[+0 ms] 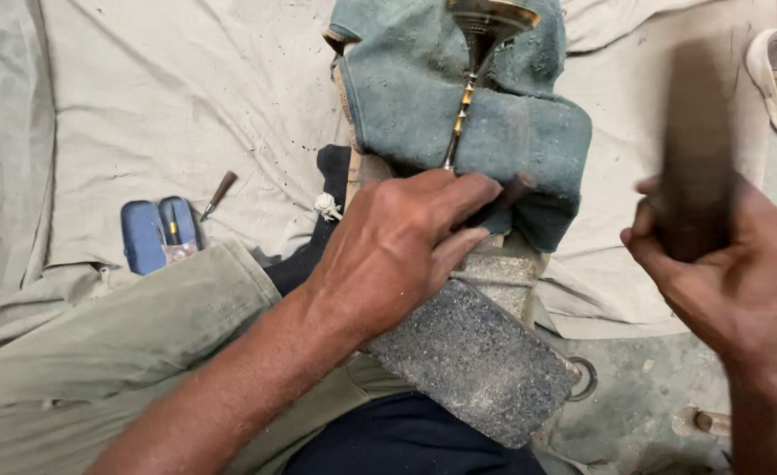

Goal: The person sits on the floor holding a brass goblet against a stone block on their lap, positions a steel punch on the goblet's surface, and repeatedly strikes the punch with a wooden mallet to emboss a decorative pattern, repositioning the punch and rotating the goblet as they work.

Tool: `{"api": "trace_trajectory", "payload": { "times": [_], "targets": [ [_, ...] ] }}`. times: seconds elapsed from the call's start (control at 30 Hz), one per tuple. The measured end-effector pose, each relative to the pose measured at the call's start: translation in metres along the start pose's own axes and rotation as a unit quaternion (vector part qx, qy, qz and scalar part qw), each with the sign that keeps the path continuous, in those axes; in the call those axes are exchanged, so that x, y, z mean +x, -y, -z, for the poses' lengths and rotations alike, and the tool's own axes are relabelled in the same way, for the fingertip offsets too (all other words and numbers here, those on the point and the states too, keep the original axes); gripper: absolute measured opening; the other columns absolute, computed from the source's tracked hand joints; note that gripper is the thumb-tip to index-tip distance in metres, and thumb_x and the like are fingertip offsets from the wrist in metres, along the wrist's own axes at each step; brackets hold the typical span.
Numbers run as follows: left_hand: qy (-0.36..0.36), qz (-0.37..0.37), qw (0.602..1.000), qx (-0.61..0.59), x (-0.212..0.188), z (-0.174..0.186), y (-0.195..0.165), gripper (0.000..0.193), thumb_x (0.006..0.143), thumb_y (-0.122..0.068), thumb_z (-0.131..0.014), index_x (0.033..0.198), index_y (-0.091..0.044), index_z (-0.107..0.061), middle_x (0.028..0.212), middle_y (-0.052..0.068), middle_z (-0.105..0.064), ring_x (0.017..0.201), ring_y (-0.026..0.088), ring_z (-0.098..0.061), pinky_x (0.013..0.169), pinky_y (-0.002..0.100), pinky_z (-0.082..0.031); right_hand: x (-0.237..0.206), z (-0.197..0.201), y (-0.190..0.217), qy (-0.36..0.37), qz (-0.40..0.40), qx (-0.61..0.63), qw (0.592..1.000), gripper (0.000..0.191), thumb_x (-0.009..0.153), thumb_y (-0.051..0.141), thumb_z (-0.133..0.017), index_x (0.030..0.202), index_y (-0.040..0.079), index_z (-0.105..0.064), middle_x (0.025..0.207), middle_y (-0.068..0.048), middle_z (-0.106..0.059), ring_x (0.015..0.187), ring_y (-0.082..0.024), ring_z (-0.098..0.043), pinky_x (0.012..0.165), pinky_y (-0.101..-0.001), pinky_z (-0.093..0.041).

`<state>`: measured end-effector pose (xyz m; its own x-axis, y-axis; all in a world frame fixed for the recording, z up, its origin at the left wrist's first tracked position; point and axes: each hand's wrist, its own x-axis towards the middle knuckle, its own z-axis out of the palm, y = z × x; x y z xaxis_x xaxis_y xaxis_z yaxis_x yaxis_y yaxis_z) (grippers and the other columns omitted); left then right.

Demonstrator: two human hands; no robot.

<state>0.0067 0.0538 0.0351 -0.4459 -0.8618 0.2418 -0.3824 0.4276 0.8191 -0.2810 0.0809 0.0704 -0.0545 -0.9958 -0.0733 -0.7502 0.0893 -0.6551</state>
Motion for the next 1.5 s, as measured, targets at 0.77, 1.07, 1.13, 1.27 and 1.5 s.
{"api": "trace_trajectory", "payload": {
  "times": [0.77, 1.07, 1.13, 1.27, 1.5],
  "targets": [
    [-0.050, 0.021, 0.998, 0.037, -0.055, 0.048, 0.014, 0.024, 0.092, -0.017, -0.082, 0.112, -0.010, -0.074, 0.098, 0.005, -0.077, 0.081, 0.016, -0.076, 0.067, 0.030, -0.064, -0.133, -0.105, -0.126, -0.059, -0.133, 0.190, 0.971, 0.025, 0.100, 0.008, -0.065, 0.124, 0.000, -0.068, 0.115, -0.015, -0.073, 0.099, -0.020, -0.071, 0.084, -0.0331, -0.063],
    [0.017, -0.124, 0.982, 0.140, -0.070, 0.008, 0.016, 0.031, 0.091, 0.000, -0.072, 0.122, -0.001, -0.070, 0.117, 0.012, -0.072, 0.093, 0.023, -0.070, 0.067, 0.032, -0.062, -0.017, -0.084, -0.052, 0.156, -0.031, 0.224, 0.962, 0.038, 0.098, 0.025, -0.061, 0.130, 0.006, -0.061, 0.130, -0.018, -0.071, 0.122, -0.029, -0.070, 0.103, -0.0452, -0.059],
    [0.006, -0.137, 0.979, 0.152, -0.074, 0.002, 0.013, 0.034, 0.089, -0.007, -0.071, 0.122, 0.000, -0.069, 0.119, 0.013, -0.069, 0.094, 0.024, -0.068, 0.071, 0.034, -0.062, 0.005, -0.091, -0.038, 0.215, -0.041, 0.257, 0.941, 0.043, 0.095, 0.028, -0.065, 0.129, 0.007, -0.051, 0.137, -0.020, -0.067, 0.127, -0.031, -0.067, 0.108, -0.0500, -0.055],
    [-0.015, -0.168, 0.963, 0.210, -0.079, -0.003, 0.011, 0.038, 0.089, -0.014, -0.067, 0.125, -0.001, -0.068, 0.121, 0.013, -0.066, 0.101, 0.025, -0.066, 0.077, 0.035, -0.062, 0.018, -0.106, -0.012, 0.293, -0.114, 0.308, 0.898, 0.053, 0.088, 0.026, -0.069, 0.130, 0.011, -0.041, 0.140, -0.019, -0.064, 0.130, -0.032, -0.063, 0.106, -0.0537, -0.055],
    [-0.010, -0.143, 0.979, 0.144, -0.077, -0.001, 0.012, 0.038, 0.090, -0.012, -0.069, 0.126, -0.002, -0.068, 0.120, 0.010, -0.068, 0.095, 0.023, -0.065, 0.075, 0.036, -0.061, 0.017, -0.116, 0.016, 0.260, -0.073, 0.307, 0.913, 0.069, 0.085, 0.015, -0.077, 0.138, 0.013, -0.033, 0.124, -0.017, -0.064, 0.117, -0.029, -0.063, 0.096, -0.0486, -0.057]
  ]
}}
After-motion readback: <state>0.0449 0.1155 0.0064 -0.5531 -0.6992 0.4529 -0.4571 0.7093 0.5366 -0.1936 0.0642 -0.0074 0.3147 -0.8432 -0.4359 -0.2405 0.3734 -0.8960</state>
